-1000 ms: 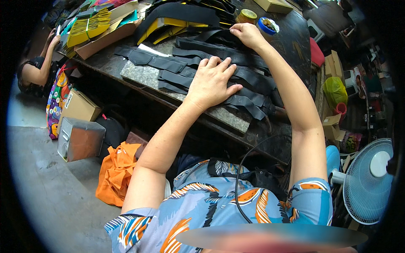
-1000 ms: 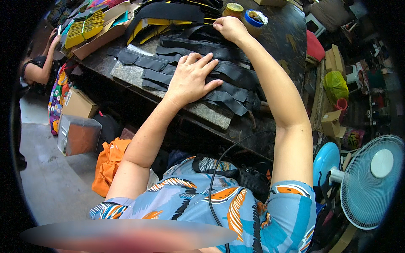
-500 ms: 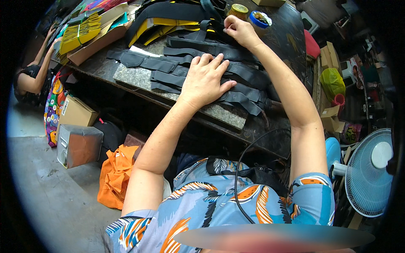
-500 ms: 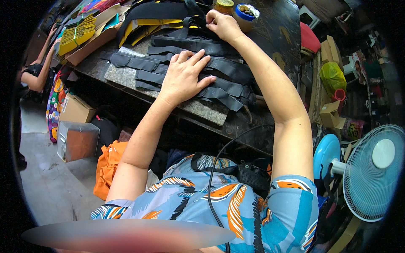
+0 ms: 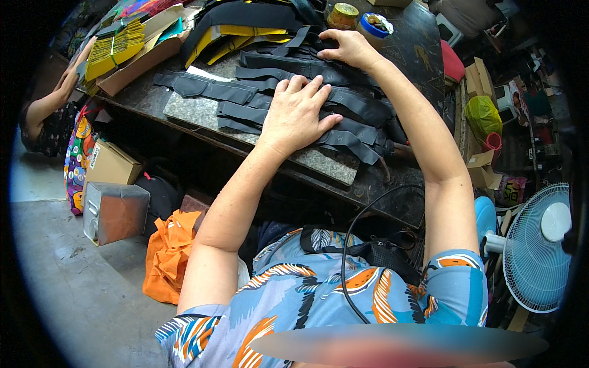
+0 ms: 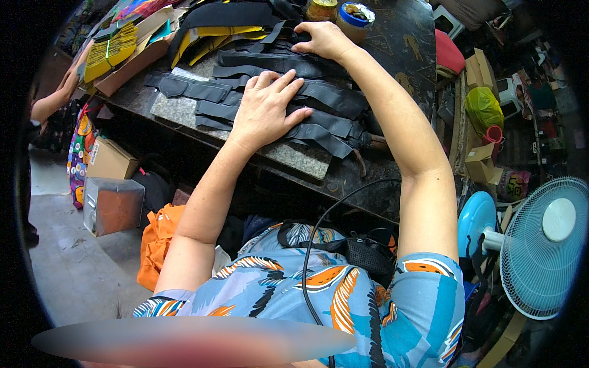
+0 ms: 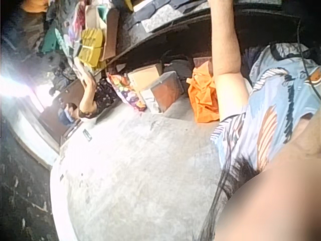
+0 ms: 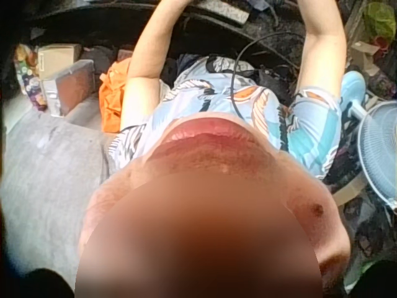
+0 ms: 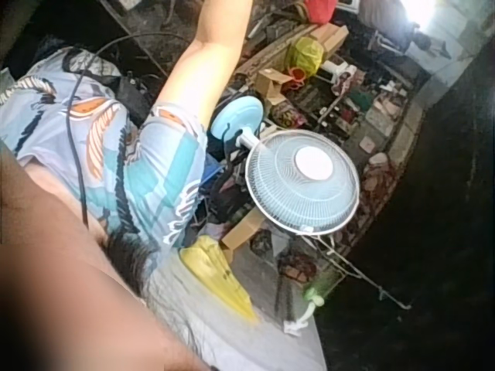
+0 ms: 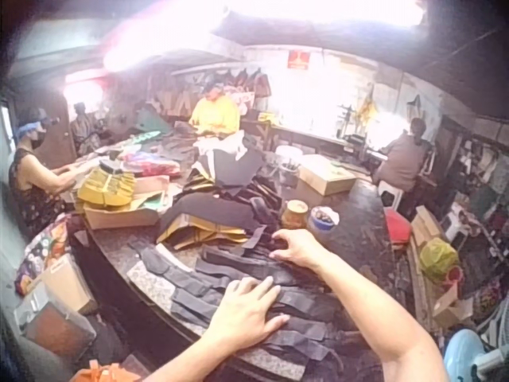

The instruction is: The person folds black fabric strips and applies adhesive from a small container to the edges, then presses them together. The person repeatedly picks up strips, folds them, applies adhesive, and stacks the finished pieces on the table.

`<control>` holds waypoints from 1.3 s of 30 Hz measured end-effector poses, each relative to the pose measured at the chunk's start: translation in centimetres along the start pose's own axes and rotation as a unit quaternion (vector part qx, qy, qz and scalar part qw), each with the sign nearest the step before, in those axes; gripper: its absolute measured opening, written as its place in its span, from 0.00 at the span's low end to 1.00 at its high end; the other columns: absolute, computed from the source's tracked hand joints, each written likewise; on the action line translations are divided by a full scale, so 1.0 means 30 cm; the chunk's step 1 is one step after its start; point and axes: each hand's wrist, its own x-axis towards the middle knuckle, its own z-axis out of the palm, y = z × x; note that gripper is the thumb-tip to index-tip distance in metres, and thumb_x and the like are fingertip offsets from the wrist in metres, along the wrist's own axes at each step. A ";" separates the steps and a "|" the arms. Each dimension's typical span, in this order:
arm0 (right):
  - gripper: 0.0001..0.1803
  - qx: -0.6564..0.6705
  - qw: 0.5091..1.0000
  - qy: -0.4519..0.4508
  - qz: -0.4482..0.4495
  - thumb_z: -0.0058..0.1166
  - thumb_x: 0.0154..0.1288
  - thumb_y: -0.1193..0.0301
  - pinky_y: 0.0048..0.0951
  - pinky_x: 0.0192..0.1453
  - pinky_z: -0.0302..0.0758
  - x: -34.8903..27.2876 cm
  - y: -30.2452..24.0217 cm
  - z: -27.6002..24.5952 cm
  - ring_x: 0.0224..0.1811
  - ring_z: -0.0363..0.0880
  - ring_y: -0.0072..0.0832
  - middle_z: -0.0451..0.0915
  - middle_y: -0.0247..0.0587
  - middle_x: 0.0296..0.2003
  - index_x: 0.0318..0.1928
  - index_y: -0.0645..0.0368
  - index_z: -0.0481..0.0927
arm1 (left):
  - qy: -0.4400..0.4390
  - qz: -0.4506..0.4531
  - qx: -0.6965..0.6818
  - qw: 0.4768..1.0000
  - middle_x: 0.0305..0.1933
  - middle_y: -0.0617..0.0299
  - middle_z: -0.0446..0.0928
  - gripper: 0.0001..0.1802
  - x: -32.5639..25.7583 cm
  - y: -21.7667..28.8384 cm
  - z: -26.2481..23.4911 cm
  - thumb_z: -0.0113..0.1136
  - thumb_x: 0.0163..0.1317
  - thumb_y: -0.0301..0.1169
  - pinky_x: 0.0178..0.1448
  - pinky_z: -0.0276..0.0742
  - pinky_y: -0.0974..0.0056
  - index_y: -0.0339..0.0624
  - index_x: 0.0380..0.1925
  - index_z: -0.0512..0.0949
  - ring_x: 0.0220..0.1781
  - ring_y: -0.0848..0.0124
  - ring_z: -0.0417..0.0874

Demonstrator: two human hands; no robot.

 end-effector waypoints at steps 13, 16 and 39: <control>0.21 0.147 0.986 -0.013 0.075 0.63 0.63 0.65 0.32 0.62 0.75 0.050 0.077 0.012 0.56 0.81 0.35 0.83 0.46 0.52 0.56 0.57 0.81 | -0.003 -0.004 -0.019 1.000 0.63 0.54 0.76 0.34 0.003 0.001 -0.006 0.61 0.60 0.55 0.66 0.65 0.52 0.42 0.57 0.78 0.60 0.57 0.73; 0.24 0.149 0.986 -0.033 0.064 0.65 0.61 0.62 0.33 0.62 0.75 0.046 0.065 -0.010 0.55 0.81 0.35 0.83 0.46 0.51 0.56 0.57 0.81 | -0.008 -0.008 -0.017 1.000 0.64 0.55 0.76 0.33 0.004 0.003 -0.009 0.61 0.59 0.55 0.66 0.65 0.52 0.43 0.57 0.78 0.60 0.57 0.73; 0.46 0.235 0.970 -0.032 0.058 0.68 0.61 0.61 0.39 0.59 0.76 -0.038 -0.012 -0.069 0.54 0.83 0.41 0.83 0.49 0.51 0.73 0.43 0.54 | 0.011 0.008 -0.028 1.000 0.60 0.57 0.79 0.30 0.004 -0.003 -0.009 0.64 0.58 0.53 0.64 0.68 0.53 0.43 0.53 0.81 0.58 0.59 0.75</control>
